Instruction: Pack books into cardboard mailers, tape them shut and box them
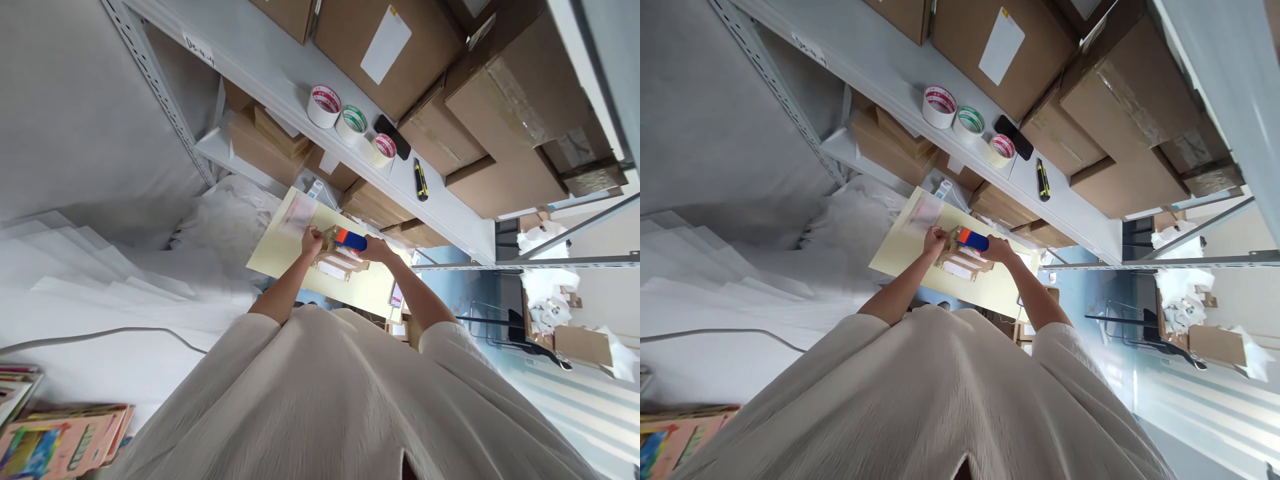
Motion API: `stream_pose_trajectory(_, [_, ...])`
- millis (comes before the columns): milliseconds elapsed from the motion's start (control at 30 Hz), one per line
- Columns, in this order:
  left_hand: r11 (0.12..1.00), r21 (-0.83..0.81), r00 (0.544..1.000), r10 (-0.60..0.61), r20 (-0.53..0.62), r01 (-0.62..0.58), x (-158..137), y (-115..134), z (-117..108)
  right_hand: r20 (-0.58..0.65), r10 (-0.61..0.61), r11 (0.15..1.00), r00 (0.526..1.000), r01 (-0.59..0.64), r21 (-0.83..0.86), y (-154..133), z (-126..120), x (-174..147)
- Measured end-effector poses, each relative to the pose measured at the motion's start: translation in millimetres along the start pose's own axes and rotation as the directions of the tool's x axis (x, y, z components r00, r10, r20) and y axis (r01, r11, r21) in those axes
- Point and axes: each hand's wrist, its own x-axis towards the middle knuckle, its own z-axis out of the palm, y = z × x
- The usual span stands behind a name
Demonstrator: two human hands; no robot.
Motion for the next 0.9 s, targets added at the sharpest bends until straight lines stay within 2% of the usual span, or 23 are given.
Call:
stream_pose_trajectory(200, [0.990, 0.134, 0.997, 0.041, -0.071, -0.031, -15.2, 2.6, -4.9, -0.002, 0.013, 1.000, 1.000, -0.013, 0.028, 0.7, 2.0, 0.5])
stream_pose_trajectory(267, [0.986, 0.155, 0.995, 0.080, -0.063, -0.069, -18.8, 2.0, -10.0, 0.009, 0.019, 0.999, 1.000, -0.020, 0.045, 1.1, 2.4, 0.8])
stream_pose_trajectory(400, [0.977, 0.147, 0.980, 0.129, 0.154, -0.152, -21.0, 1.3, -18.1, 0.009, 0.026, 0.997, 1.000, -0.027, 0.077, 0.6, 2.7, 0.8])
stream_pose_trajectory(467, [0.970, 0.191, 0.963, 0.100, 0.252, -0.150, -18.1, 4.8, -19.5, 0.011, 0.024, 0.996, 1.000, -0.025, 0.083, 0.6, 2.6, 0.7])
stream_pose_trajectory(533, [0.947, 0.249, 0.943, 0.119, 0.312, -0.202, -12.8, 11.3, -18.6, 0.013, 0.020, 0.996, 1.000, -0.021, 0.086, 1.2, 2.4, 0.9])
stream_pose_trajectory(633, [0.848, 0.343, 0.860, 0.226, 0.457, -0.405, -2.9, 23.5, -13.8, 0.008, 0.012, 0.996, 1.000, -0.013, 0.089, 3.0, 2.7, 1.6])
stream_pose_trajectory(700, [0.749, 0.432, 0.801, 0.215, 0.558, -0.502, 3.9, 29.8, -11.4, -0.002, 0.012, 0.996, 1.000, -0.012, 0.087, 4.6, 3.4, 2.1])
stream_pose_trajectory(800, [0.630, 0.552, 0.768, 0.112, 0.631, -0.546, 13.0, 34.1, -14.3, -0.006, 0.007, 0.996, 1.000, -0.007, 0.090, 7.1, 4.8, 2.4])
stream_pose_trajectory(900, [0.535, 0.593, 0.740, 0.094, 0.666, -0.601, 17.6, 35.0, -23.2, 0.000, -0.005, 0.996, 1.000, 0.005, 0.094, 9.5, 5.6, 1.6])
